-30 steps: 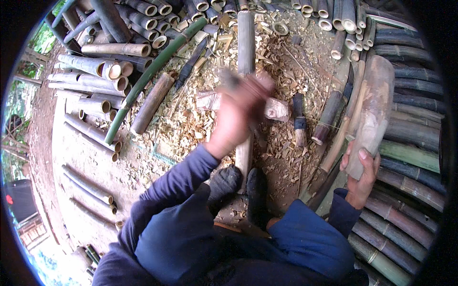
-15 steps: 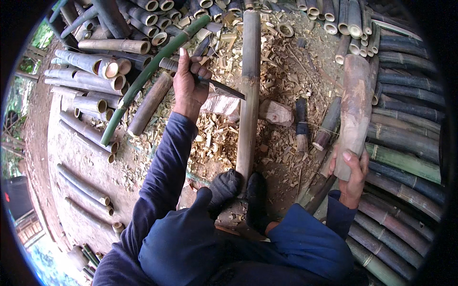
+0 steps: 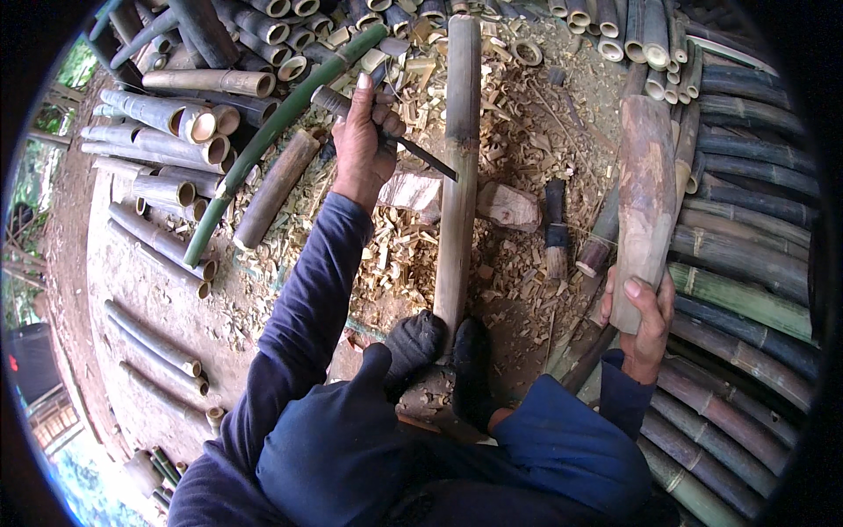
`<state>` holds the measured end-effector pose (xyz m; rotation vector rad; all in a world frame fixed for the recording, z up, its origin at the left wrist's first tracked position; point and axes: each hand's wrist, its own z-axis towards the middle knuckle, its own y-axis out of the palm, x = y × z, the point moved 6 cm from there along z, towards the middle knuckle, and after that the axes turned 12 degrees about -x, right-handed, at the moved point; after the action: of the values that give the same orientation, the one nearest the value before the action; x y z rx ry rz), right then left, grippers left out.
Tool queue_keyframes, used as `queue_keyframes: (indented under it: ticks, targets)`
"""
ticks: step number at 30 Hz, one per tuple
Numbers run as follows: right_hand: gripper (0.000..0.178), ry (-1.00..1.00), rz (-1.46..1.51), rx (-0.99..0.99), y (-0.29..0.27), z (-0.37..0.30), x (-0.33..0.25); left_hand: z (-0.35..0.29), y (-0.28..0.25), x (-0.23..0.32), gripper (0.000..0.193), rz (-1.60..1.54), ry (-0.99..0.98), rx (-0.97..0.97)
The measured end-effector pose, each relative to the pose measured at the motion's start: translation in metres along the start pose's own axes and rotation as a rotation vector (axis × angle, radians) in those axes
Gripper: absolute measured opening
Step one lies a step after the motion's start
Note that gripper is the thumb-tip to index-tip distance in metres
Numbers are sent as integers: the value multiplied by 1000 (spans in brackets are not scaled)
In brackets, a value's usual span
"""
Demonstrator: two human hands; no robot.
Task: The person shapes bamboo by using a curved blade to shave the exterior, chiseling out sections with a hammer and chisel, and smoothing the surface with the blade.
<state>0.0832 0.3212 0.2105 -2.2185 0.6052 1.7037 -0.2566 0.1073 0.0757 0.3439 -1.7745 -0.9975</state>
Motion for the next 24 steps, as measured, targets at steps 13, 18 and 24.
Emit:
queue_keyframes:
  ticks: [13,18,24]
  targets:
    - [62,-9,-26,8,2,0,-9,4,3,1,39,68,95,-22]
    - [66,-268,-325,30,4,26,-109,-1,59,-13,30,464,252,-5]
    - [57,-577,-790,-178,98,121,-176,-13,109,-20,37,868,246,-41]
